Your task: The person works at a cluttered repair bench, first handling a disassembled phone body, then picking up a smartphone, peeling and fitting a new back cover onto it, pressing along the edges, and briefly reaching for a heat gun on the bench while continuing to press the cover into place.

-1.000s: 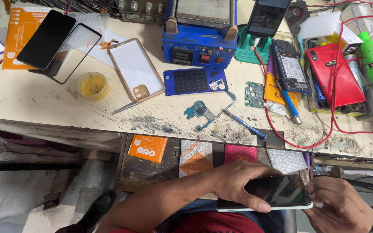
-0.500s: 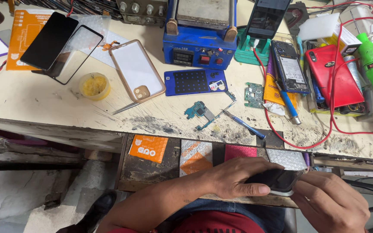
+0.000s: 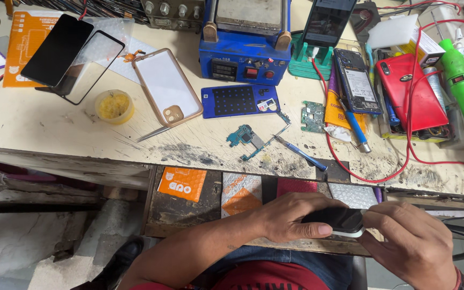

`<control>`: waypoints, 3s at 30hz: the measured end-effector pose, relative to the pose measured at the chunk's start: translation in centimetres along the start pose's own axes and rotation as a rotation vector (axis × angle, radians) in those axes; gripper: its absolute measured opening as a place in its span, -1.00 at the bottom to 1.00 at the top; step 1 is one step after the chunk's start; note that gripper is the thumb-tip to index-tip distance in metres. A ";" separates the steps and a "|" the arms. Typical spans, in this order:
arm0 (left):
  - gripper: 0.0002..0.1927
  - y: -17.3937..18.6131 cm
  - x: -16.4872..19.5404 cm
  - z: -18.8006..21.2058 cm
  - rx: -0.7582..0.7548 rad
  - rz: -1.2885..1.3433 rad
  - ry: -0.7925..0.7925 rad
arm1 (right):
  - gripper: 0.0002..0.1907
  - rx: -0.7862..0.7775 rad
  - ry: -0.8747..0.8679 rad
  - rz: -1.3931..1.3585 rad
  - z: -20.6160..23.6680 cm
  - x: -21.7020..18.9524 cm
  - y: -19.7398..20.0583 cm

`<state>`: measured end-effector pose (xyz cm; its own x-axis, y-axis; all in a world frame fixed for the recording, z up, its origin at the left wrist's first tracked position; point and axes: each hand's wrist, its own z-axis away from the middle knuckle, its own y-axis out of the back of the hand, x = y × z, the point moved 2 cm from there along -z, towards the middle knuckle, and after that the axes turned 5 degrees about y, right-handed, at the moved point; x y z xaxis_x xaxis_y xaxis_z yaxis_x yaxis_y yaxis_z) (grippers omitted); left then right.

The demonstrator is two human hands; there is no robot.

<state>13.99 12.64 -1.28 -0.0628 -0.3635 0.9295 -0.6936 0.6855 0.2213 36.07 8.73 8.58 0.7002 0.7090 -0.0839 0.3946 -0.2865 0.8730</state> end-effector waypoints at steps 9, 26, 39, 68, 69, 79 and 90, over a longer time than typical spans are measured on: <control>-0.17 0.2 0.0 0.2 0.016 0.031 0.001 | -0.66 0.055 -0.125 0.007 0.6 0.9 -1.2; -0.14 0.3 -0.3 0.1 0.029 0.030 -0.016 | -0.55 0.364 -0.390 -0.333 2.1 0.3 -4.0; -0.14 0.4 -0.5 0.1 0.001 0.054 -0.002 | -0.50 0.598 -0.457 -0.650 4.4 -0.1 -7.0; -0.01 0.4 0.7 0.4 -0.039 0.473 -0.065 | -0.58 0.588 -0.462 -0.910 3.8 -0.4 -8.4; -0.01 0.6 0.9 0.4 -0.020 0.466 -0.069 | -0.57 0.590 -0.477 -0.930 3.7 -0.5 -8.5; -0.30 1.6 2.5 0.7 0.062 0.248 -0.192 | -0.60 0.587 -0.524 -1.092 4.8 -1.1 -9.7; -0.40 1.8 3.1 0.4 0.015 0.279 -0.248 | -0.59 0.552 -0.535 -0.979 6.1 -1.0 -11.4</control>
<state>12.29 12.50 1.88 -0.4214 -0.3069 0.8534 -0.6356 0.7712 -0.0364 34.50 7.32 -4.21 0.0739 0.4630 -0.8833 0.9936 -0.1100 0.0254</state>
